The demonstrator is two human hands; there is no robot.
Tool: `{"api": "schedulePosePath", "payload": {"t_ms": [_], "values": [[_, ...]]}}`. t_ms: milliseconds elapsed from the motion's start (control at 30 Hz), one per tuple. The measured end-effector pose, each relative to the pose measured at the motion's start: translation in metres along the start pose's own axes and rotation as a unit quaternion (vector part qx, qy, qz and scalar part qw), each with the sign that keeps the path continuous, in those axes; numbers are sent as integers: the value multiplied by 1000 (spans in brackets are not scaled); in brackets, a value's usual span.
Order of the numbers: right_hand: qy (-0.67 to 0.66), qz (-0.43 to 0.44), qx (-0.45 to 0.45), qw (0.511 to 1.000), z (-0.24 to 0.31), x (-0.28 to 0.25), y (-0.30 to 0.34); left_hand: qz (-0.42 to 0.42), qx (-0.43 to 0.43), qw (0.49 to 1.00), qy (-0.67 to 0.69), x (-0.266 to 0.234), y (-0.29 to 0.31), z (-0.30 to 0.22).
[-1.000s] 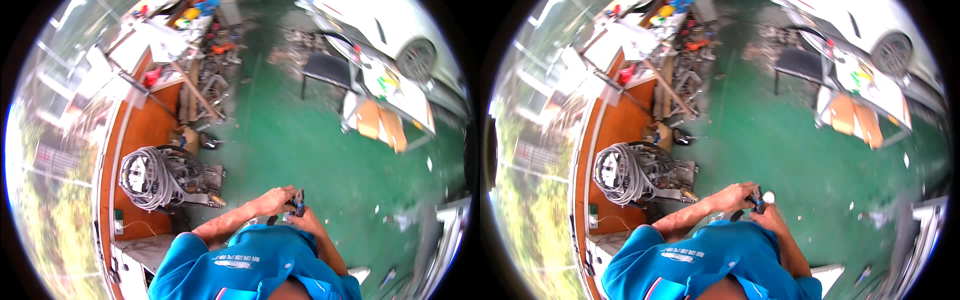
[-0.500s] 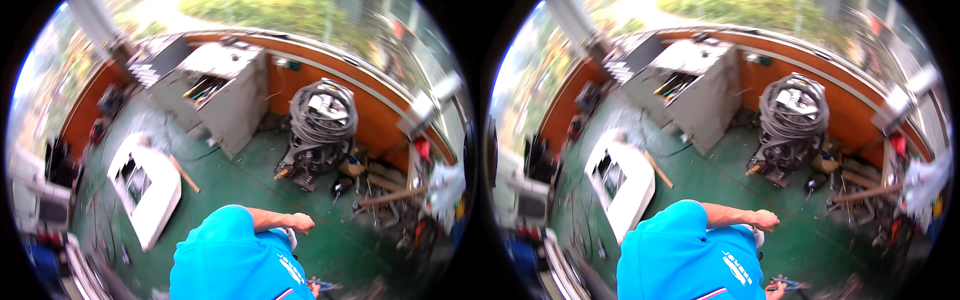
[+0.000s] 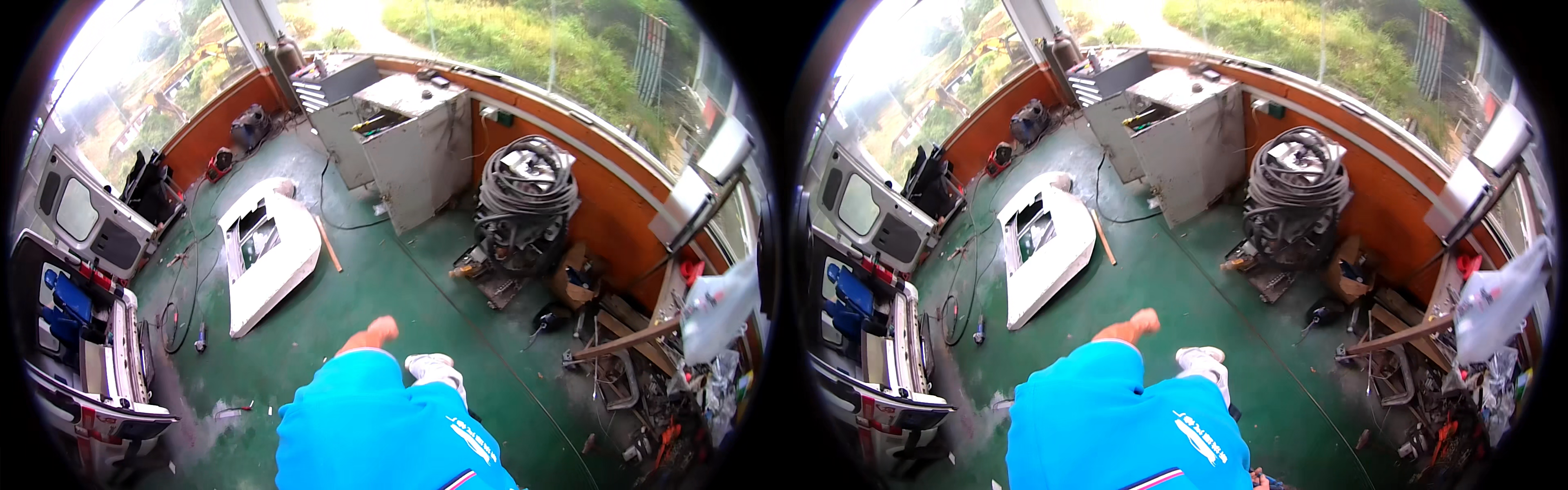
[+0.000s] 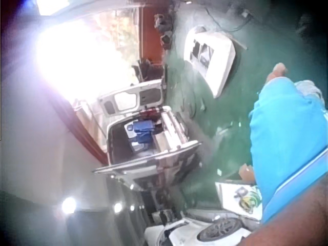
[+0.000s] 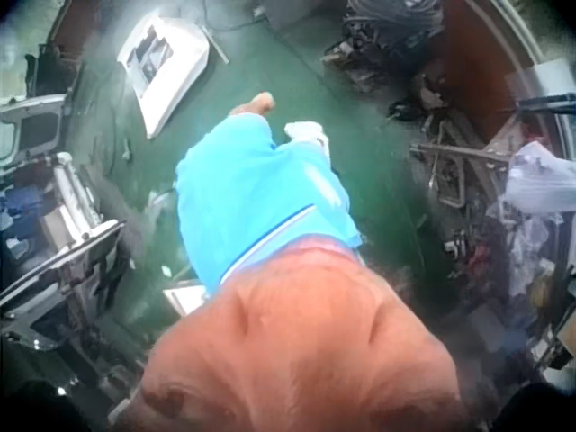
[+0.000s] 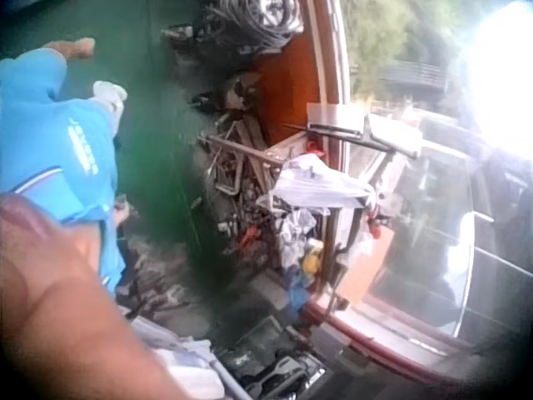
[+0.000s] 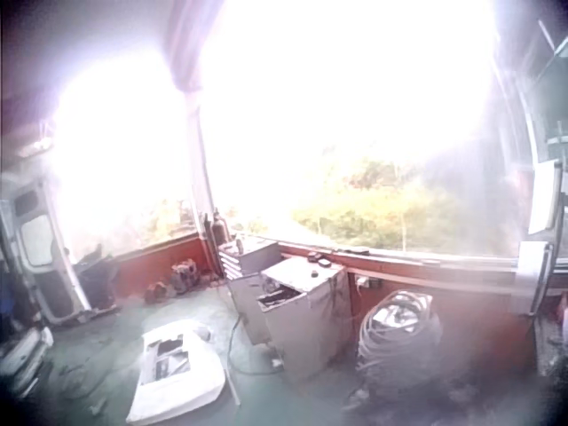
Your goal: The person uses a wrench to tighten a valve on a gas cylinder, then walks through a workshop to a second cylinder. They use pliers to adjust the regulator and hoses on the second cylinder, checking the gauges before walking back to the first cylinder.
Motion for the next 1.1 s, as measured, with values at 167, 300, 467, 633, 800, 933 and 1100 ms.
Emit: {"api": "schedulePosePath", "payload": {"t_ms": [167,300,467,633,800,933,1100], "values": [[-176,-70,128,974,-20,-58,-39,87,204,974,-55,128,169,-132],[-365,-120,158,910,-42,-116,-55,114,189,974,-51,139,215,-194],[-586,-230,75,773,-89,-217,-60,179,274,935,-134,178,149,-292],[-592,-323,36,738,-42,-260,0,198,445,772,-408,255,118,-396],[-435,-506,209,715,-112,-325,63,282,679,596,-322,335,199,-677],[-559,-524,276,580,-165,-282,87,269,733,515,-355,413,318,-832],[-228,-408,212,858,-164,-253,72,297,722,518,-349,496,480,-946]]}}
Point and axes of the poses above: each hand's wrist, its own y-axis away from the middle knuckle, its own x-axis out of the palm, z = x × y, the point moved 5 cm from there along -y, towards the middle knuckle, and after that the axes turned 3 degrees about -y, right-handed, at the moved point
